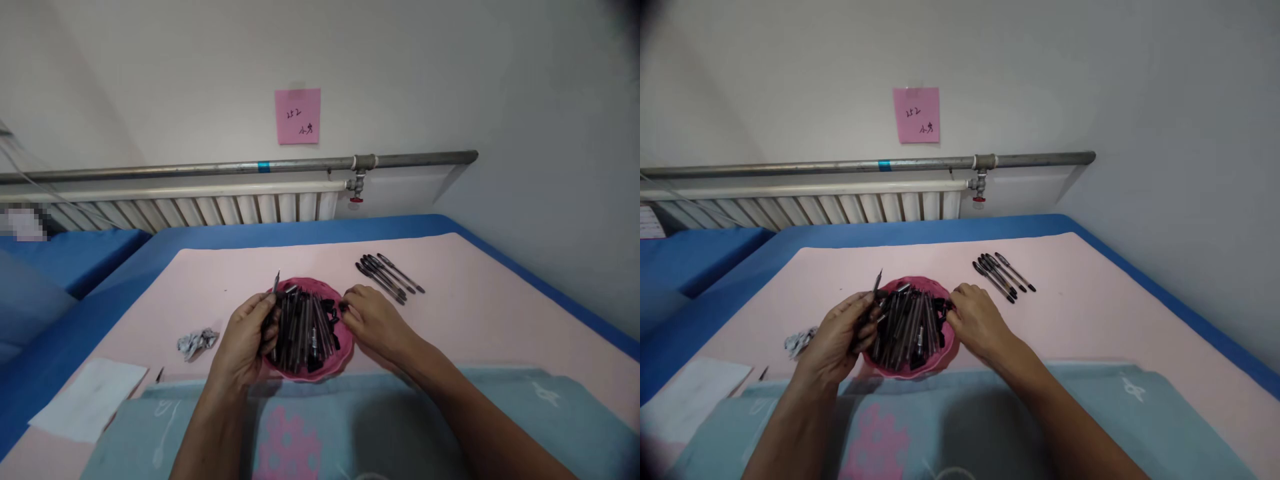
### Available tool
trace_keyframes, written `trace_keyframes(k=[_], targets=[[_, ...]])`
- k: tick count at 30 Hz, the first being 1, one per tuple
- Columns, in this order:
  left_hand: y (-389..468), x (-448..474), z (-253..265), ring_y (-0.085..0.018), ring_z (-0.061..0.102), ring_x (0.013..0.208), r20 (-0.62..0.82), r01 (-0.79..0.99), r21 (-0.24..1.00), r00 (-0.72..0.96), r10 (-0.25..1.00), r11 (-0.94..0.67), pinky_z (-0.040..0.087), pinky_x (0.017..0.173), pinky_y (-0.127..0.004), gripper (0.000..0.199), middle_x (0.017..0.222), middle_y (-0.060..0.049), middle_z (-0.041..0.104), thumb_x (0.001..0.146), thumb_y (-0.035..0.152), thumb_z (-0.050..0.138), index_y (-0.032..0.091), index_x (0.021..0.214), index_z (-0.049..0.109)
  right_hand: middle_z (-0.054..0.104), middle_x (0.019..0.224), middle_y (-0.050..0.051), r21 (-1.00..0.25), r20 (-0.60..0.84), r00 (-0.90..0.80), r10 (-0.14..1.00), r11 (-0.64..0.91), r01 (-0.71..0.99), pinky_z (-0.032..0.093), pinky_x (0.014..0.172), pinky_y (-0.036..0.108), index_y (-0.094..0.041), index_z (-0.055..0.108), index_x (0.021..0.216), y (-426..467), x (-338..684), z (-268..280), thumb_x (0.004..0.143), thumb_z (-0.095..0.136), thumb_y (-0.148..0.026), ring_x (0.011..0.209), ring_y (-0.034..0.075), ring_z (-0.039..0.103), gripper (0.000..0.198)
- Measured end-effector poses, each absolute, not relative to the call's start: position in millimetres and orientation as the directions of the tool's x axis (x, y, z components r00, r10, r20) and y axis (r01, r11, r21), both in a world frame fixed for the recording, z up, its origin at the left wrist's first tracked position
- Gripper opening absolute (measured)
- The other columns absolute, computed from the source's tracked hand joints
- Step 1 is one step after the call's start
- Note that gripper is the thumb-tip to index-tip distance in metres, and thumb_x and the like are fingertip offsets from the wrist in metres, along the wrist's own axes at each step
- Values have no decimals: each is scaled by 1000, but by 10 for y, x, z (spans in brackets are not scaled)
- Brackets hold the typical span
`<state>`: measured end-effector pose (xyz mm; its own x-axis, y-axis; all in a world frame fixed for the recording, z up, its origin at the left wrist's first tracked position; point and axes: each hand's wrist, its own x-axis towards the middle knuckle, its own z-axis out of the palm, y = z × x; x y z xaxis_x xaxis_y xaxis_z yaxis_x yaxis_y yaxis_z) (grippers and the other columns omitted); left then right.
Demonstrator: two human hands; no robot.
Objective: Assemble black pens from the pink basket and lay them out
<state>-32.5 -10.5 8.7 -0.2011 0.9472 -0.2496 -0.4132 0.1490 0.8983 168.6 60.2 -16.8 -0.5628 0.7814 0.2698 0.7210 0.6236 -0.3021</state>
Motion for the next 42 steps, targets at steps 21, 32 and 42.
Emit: trace_keyframes(k=[21, 32, 42], targets=[[-98, -393, 97, 0, 35, 36, -226, -399, 915, -365, 903, 67, 19, 32, -12, 31, 55, 6, 49, 65, 36, 67, 15, 86, 59, 59, 83, 4, -370, 141, -811, 567, 790, 488, 30, 75, 33, -19, 63, 82, 357, 1499, -62, 76, 46, -10, 81, 18, 48, 20], [-84, -346, 90, -1, 37, 35, -224, -434, 898, -321, 920, 67, 21, 32, -12, 23, 55, 6, 52, 65, 34, 67, 16, 74, 57, 63, 73, 5, -349, -43, -856, 515, 795, 496, 30, 71, 33, -16, 64, 67, 281, 1325, -47, 72, 50, -12, 73, 19, 53, 16], [-34, -417, 75, -12, 60, 53, -283, -508, 856, -314, 906, 91, 47, 46, -21, 13, 65, -3, 64, 76, 18, 56, 13, 87, 59, 61, 63, 0, -542, -145, -819, 555, 648, 535, 32, 50, 21, -19, 62, 68, 326, 1310, -55, 66, 48, -6, 55, 12, 51, 19]])
